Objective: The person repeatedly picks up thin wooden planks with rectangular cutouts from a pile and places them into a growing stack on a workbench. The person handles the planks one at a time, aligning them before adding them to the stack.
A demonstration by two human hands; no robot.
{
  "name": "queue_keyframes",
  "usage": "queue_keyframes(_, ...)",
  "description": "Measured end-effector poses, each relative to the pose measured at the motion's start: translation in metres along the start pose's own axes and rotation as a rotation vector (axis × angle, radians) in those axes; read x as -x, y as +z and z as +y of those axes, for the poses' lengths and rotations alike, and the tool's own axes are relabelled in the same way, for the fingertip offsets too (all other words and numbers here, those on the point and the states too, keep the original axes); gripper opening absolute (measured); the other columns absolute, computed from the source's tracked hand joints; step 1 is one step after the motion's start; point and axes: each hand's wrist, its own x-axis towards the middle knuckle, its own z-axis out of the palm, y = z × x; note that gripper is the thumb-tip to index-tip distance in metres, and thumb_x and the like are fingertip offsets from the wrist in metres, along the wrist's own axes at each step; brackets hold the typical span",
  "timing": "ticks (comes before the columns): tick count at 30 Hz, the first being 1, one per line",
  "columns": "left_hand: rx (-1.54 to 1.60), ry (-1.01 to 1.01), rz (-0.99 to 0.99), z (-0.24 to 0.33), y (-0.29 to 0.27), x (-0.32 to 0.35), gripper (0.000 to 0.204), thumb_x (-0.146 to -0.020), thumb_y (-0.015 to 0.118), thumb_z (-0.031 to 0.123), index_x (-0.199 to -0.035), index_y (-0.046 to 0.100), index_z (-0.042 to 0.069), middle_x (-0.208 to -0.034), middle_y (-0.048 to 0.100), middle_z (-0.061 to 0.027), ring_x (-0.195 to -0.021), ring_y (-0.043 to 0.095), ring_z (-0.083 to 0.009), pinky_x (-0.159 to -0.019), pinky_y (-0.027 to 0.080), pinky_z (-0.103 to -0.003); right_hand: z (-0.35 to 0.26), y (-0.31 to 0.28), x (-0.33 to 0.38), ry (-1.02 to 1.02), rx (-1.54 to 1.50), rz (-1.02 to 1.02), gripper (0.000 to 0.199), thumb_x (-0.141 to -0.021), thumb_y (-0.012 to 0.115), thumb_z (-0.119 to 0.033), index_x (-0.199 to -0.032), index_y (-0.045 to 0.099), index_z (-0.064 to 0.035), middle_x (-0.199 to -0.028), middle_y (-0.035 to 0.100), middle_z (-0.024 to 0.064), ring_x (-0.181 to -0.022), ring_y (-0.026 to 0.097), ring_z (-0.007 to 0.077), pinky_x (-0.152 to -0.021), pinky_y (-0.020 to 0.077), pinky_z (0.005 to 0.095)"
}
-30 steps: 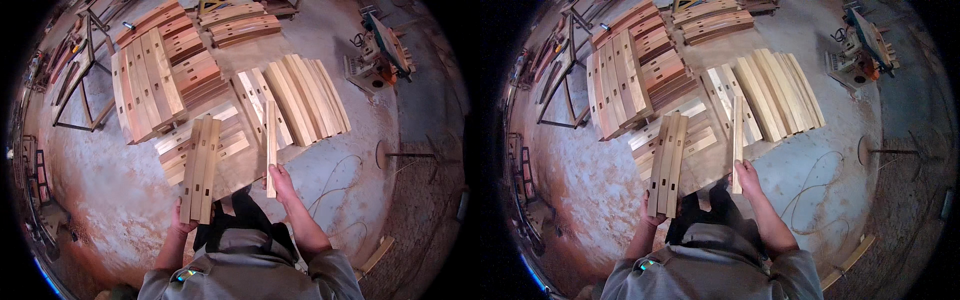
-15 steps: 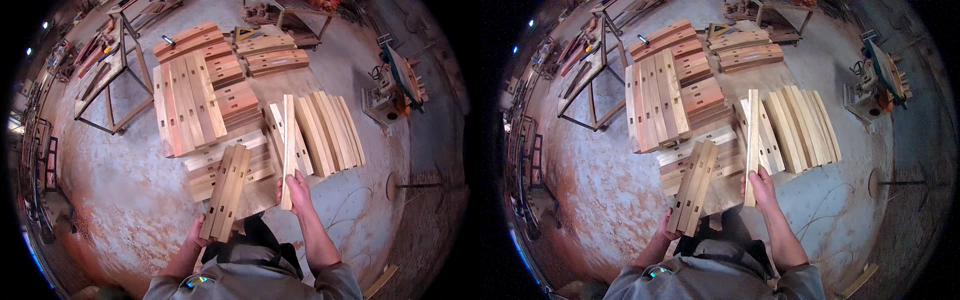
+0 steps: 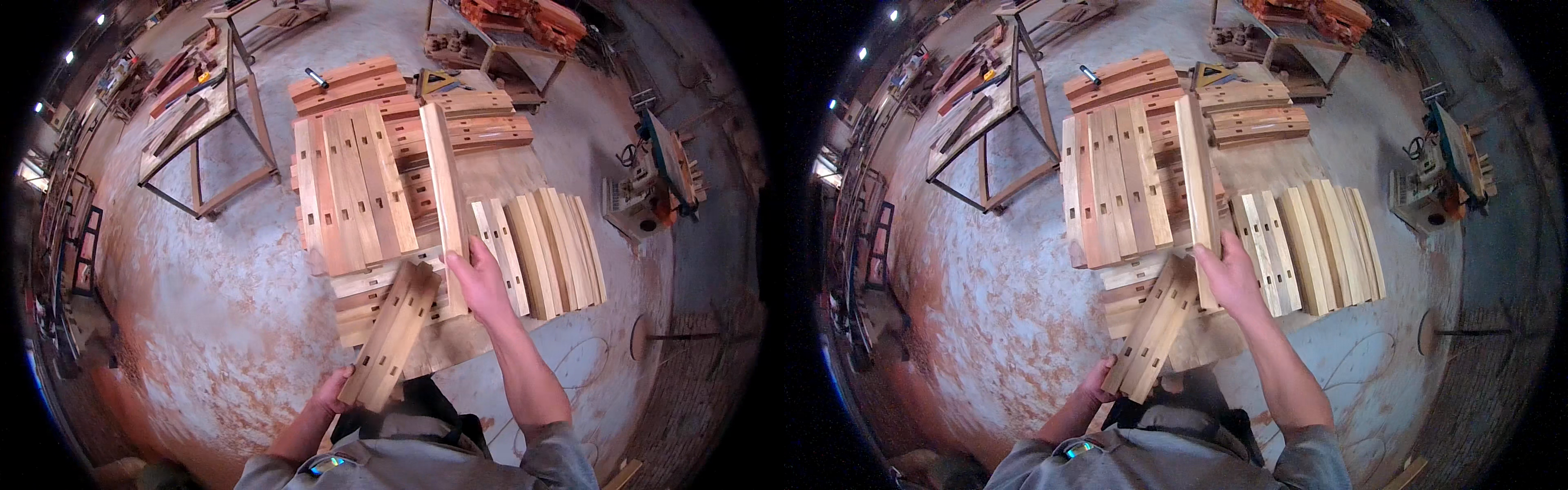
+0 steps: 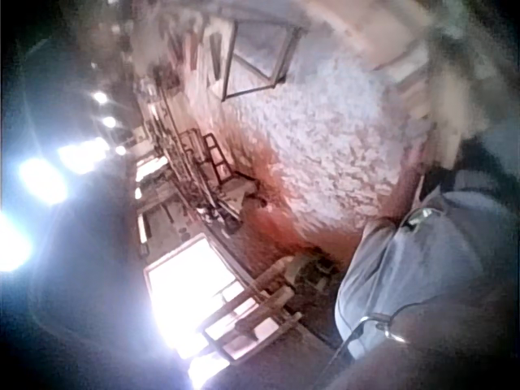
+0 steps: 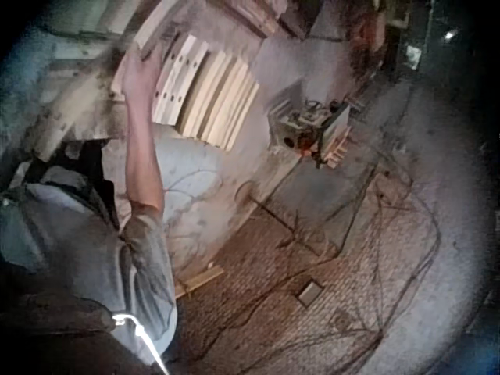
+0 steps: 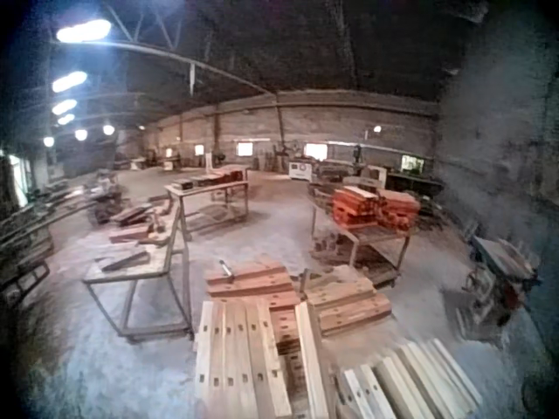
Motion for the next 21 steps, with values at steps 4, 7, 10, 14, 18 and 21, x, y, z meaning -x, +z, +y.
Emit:
queue_keyframes(4, -0.064, 0.001, -0.018, 0.007, 0.008, 0.002, 0.071, -0.078, 0.064, 0.052, -0.130, 0.050, 0.005, -0.110, 0.065, -0.0117, -0.088, 0.068, -0.0259, -0.058, 0.058, -0.037, -0.026, 0.036, -0.032, -0.082, 0.283, -0.019, 0.047, -0.089, 0.059, -0.016, -0.129, 0.046, 0.0039, -0.112, 0.061, 0.0155, -0.105, 0.058, 0.0234, -0.093, 0.0451, 0.0351)
queue_keyframes(7, -0.125, 0.003, -0.084, 0.011, 0.012, 0.004, 0.073, -0.079, 0.063, 0.052, -0.132, 0.048, 0.005, -0.114, 0.064, -0.0134, -0.090, 0.068, -0.0276, -0.060, 0.059, -0.037, -0.055, 0.069, -0.040, -0.154, 0.511, -0.023, 0.055, -0.085, 0.061, -0.017, -0.132, 0.043, 0.0043, -0.118, 0.060, 0.0230, -0.114, 0.057, 0.0358, -0.098, 0.0429, 0.0420)
queue_keyframes(10, -0.117, 0.015, 0.110, 0.010, 0.004, 0.004, 0.087, -0.076, 0.065, 0.055, -0.137, 0.042, -0.002, -0.125, 0.055, -0.0286, -0.111, 0.059, -0.0406, -0.092, 0.050, -0.051, -0.066, 0.105, -0.053, -0.059, 0.619, -0.067, 0.053, -0.085, 0.057, -0.014, -0.132, 0.040, 0.0034, -0.115, 0.058, 0.0279, -0.113, 0.054, 0.0416, -0.097, 0.0432, 0.0469)
queue_keyframes(14, -0.091, 0.010, -0.050, 0.017, 0.032, 0.010, 0.090, -0.074, 0.066, 0.055, -0.140, 0.038, 0.000, -0.128, 0.054, -0.0273, -0.113, 0.056, -0.0441, -0.096, 0.047, -0.055, -0.046, 0.141, -0.072, -0.410, 0.794, 0.013, 0.043, -0.082, 0.048, -0.001, -0.122, 0.043, 0.0153, -0.111, 0.055, 0.0351, -0.113, 0.052, 0.0444, -0.101, 0.0384, 0.0461)
queue_keyframes(18, -0.130, -0.004, -0.166, 0.029, 0.066, 0.020, 0.092, -0.073, 0.065, 0.058, -0.140, 0.038, 0.001, -0.128, 0.053, -0.0279, -0.111, 0.056, -0.0483, -0.096, 0.046, -0.059, -0.044, 0.157, -0.071, -0.454, 0.954, 0.118, 0.045, -0.088, 0.047, -0.010, -0.126, 0.045, 0.0154, -0.126, 0.053, 0.0285, -0.129, 0.040, 0.0386, -0.110, 0.0277, 0.0466)
queue_keyframes(21, -0.151, 0.021, -0.143, 0.033, 0.072, 0.027, 0.091, -0.074, 0.063, 0.059, -0.140, 0.038, 0.001, -0.127, 0.053, -0.0289, -0.111, 0.056, -0.0475, -0.094, 0.047, -0.059, -0.034, 0.164, -0.081, -0.405, 0.942, 0.128, 0.051, -0.088, 0.049, -0.012, -0.131, 0.041, 0.0144, -0.128, 0.052, 0.0289, -0.130, 0.039, 0.0393, -0.112, 0.0244, 0.0475)
